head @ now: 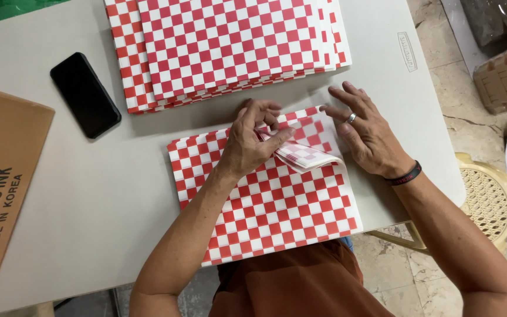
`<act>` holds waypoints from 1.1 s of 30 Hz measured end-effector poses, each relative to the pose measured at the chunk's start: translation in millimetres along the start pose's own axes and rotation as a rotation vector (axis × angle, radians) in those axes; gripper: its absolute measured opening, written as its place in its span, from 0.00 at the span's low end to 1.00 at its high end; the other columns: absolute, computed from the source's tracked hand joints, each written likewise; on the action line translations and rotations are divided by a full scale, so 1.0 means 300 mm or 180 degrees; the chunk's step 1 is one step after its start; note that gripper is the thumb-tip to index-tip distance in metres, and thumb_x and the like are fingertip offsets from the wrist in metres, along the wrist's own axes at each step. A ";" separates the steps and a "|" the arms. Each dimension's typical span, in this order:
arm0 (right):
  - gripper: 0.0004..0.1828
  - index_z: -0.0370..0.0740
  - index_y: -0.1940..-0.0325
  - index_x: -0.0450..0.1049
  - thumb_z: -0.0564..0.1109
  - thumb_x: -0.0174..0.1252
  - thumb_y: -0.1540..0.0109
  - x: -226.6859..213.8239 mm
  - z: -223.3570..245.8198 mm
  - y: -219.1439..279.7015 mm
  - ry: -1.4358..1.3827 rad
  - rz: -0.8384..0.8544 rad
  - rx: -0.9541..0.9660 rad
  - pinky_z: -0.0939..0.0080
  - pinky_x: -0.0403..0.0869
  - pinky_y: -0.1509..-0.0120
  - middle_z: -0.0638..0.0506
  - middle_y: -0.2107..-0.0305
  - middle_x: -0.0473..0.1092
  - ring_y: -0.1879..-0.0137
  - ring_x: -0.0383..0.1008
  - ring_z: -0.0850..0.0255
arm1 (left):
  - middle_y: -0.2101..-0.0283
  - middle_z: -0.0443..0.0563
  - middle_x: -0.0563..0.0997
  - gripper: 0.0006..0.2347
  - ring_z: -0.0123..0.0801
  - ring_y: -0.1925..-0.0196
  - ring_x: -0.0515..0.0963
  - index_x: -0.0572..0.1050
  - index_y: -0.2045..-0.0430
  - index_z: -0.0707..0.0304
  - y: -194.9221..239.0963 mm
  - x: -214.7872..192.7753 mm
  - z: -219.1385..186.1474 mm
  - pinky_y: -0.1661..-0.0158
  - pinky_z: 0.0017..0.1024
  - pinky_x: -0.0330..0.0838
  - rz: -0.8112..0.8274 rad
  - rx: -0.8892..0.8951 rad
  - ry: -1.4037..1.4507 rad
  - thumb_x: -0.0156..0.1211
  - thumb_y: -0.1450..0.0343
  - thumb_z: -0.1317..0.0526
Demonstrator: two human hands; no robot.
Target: Folding stacks of red and white checkered paper sheets into a specific shape for food packaging.
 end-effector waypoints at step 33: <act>0.27 0.49 0.38 0.76 0.58 0.34 0.27 0.012 0.016 -0.008 0.0327 0.0064 0.0038 0.31 0.47 0.22 0.38 0.30 0.59 0.22 0.48 0.35 | 0.55 0.50 0.82 0.15 0.50 0.42 0.78 0.76 0.85 0.62 -0.008 0.006 -0.030 0.43 0.44 0.66 0.0052 0.0146 -0.0296 0.67 0.28 0.55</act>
Point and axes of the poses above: each hand's wrist, its own y-axis away from the middle knuckle, its own x-axis out of the palm, z = x × y, the point moved 3 cm from there along -y, towards the middle knuckle
